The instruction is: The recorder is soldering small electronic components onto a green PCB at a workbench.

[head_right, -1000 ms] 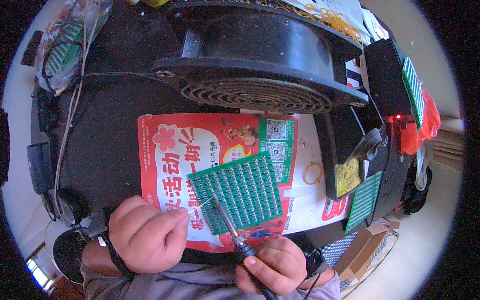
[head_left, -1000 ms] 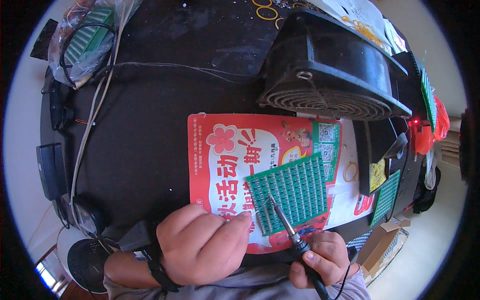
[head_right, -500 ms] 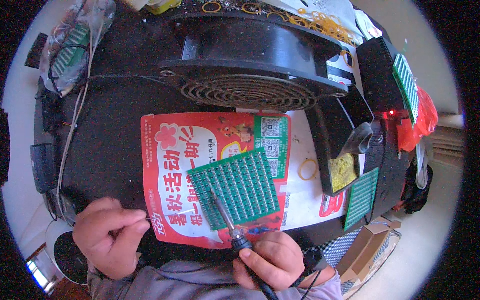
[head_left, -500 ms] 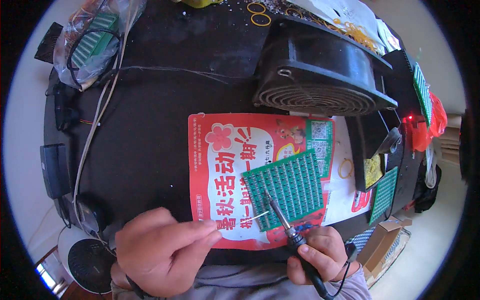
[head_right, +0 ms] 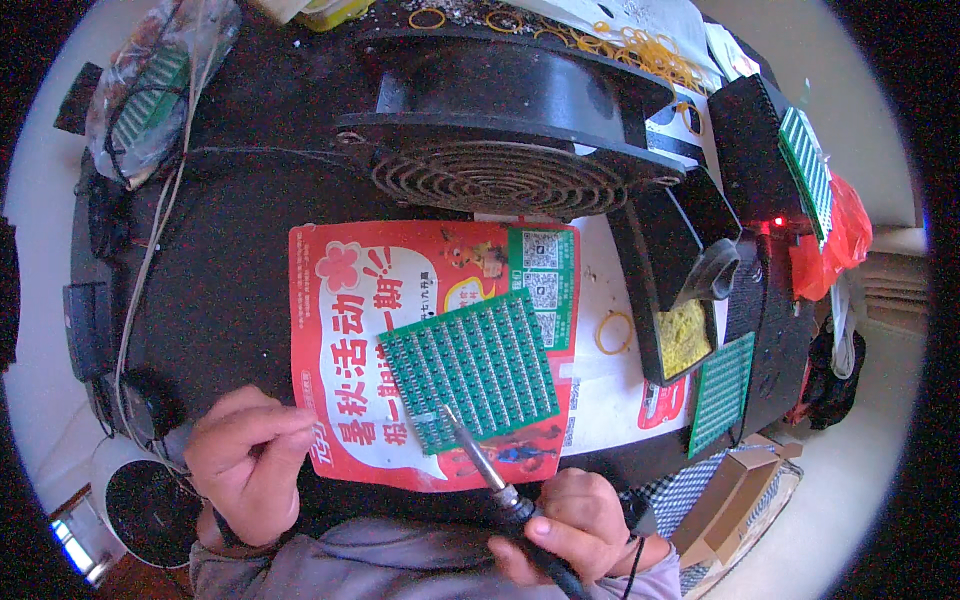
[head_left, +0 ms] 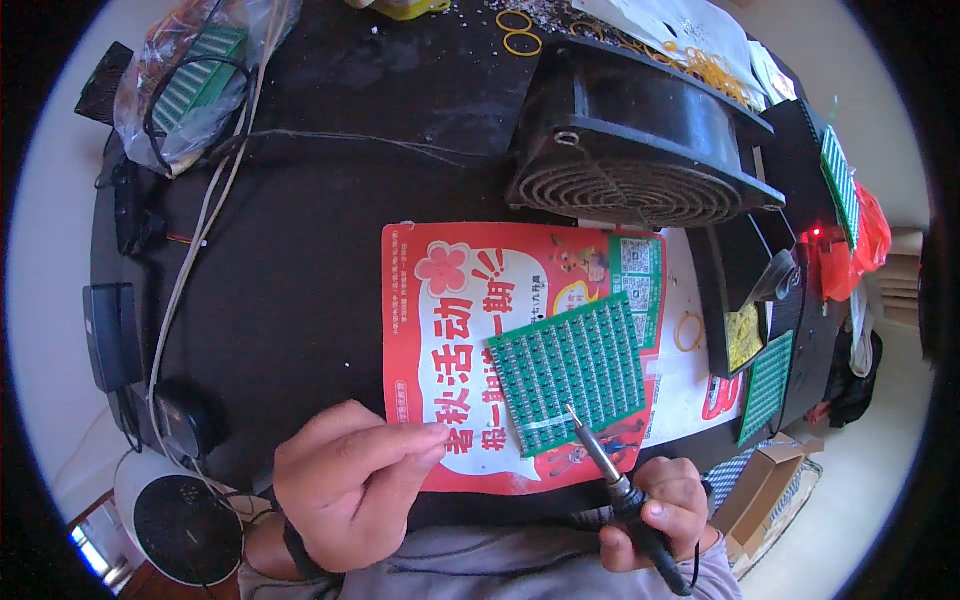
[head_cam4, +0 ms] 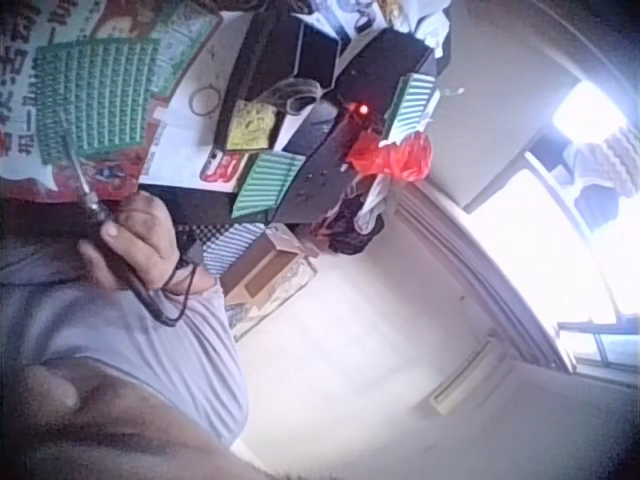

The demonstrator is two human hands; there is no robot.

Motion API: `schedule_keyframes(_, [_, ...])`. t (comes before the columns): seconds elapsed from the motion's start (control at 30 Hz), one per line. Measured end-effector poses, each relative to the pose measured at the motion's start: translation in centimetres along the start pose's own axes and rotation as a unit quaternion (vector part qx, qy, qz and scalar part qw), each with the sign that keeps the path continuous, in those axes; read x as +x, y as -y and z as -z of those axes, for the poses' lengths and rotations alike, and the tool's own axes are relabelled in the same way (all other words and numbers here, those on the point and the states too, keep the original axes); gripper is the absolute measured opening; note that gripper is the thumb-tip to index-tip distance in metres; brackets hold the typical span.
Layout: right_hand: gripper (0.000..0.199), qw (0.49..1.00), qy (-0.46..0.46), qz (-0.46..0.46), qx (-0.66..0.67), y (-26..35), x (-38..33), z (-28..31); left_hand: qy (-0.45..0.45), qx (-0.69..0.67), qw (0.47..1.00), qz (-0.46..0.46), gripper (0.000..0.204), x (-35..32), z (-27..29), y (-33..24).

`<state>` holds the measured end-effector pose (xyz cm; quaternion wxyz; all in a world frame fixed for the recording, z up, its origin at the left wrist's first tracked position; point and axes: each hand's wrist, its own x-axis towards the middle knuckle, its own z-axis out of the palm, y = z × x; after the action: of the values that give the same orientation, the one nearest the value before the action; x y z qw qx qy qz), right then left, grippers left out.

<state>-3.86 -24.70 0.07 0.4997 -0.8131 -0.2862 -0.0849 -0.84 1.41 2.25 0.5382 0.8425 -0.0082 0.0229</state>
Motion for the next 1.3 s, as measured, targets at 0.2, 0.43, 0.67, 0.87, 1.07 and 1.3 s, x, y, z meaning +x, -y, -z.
schedule_keyframes(0.2, [0.048, 1.000, -0.004, -0.022, -0.015, -0.2, 0.0, -0.2, 0.026, 0.146, 0.985, -0.090, 0.019, -0.8, 0.4, 0.8])
schedule_keyframes(0.43, [0.036, 0.998, -0.009, 0.007, -0.061, -0.1, 1.4, -0.9, -0.009, 0.075, 0.992, -0.096, 0.018, -0.7, -0.9, 0.7])
schedule_keyframes(0.67, [0.036, 0.999, 0.010, 0.001, -0.051, -0.1, 1.5, -1.1, -0.009, 0.092, 0.988, -0.121, 0.017, -0.7, -1.1, 0.9])
schedule_keyframes(0.87, [0.034, 0.999, 0.022, -0.017, -0.024, -0.2, 1.1, -1.0, -0.011, 0.094, 0.988, -0.119, 0.017, -0.6, -1.2, 0.9])
schedule_keyframes(1.07, [0.032, 1.000, 0.010, -0.002, -0.023, -0.3, 1.0, -1.1, -0.016, 0.091, 0.989, -0.118, 0.019, -0.8, -1.6, 1.1])
schedule_keyframes(1.3, [0.044, 0.995, 0.066, -0.025, -0.065, 0.6, 1.6, -0.8, 0.000, 0.097, 0.987, -0.125, 0.019, -0.7, -1.6, 1.1])
